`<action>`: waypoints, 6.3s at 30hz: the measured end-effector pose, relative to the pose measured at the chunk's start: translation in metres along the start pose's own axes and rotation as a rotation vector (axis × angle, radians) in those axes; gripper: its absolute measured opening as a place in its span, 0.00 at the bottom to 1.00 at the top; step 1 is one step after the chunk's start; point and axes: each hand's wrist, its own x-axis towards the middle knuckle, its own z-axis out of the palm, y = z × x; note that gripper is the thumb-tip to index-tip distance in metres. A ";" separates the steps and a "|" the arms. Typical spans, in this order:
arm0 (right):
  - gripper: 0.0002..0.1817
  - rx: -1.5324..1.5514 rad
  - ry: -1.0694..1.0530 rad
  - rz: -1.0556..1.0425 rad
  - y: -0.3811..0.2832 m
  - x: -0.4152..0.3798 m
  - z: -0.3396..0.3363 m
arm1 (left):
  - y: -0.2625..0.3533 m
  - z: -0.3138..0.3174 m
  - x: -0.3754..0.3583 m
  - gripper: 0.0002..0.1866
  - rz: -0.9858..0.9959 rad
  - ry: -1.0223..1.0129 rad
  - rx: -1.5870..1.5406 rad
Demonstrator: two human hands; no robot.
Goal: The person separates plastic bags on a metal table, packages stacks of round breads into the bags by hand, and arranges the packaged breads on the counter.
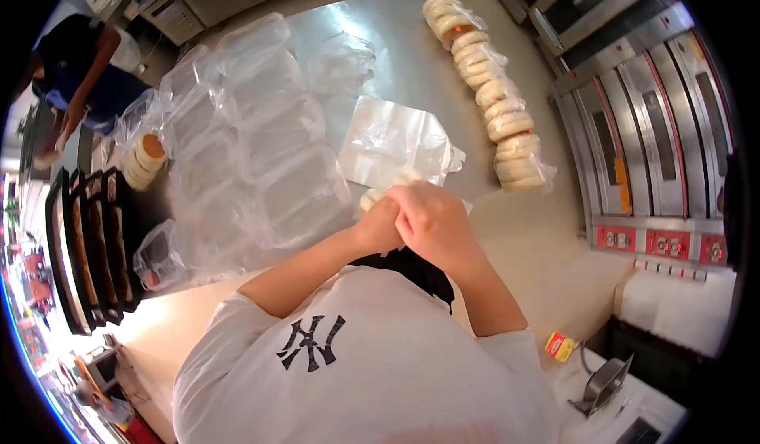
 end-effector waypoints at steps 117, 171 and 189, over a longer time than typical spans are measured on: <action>0.05 0.312 -0.403 -0.477 0.115 -0.044 0.125 | -0.044 0.012 -0.051 0.06 -0.545 0.262 0.519; 0.14 0.609 -0.330 -0.701 0.077 -0.015 0.118 | -0.062 0.089 -0.061 0.07 -0.393 0.645 0.245; 0.19 0.201 -0.478 -0.175 0.103 -0.051 0.108 | -0.042 0.043 -0.080 0.11 -0.770 0.640 -0.246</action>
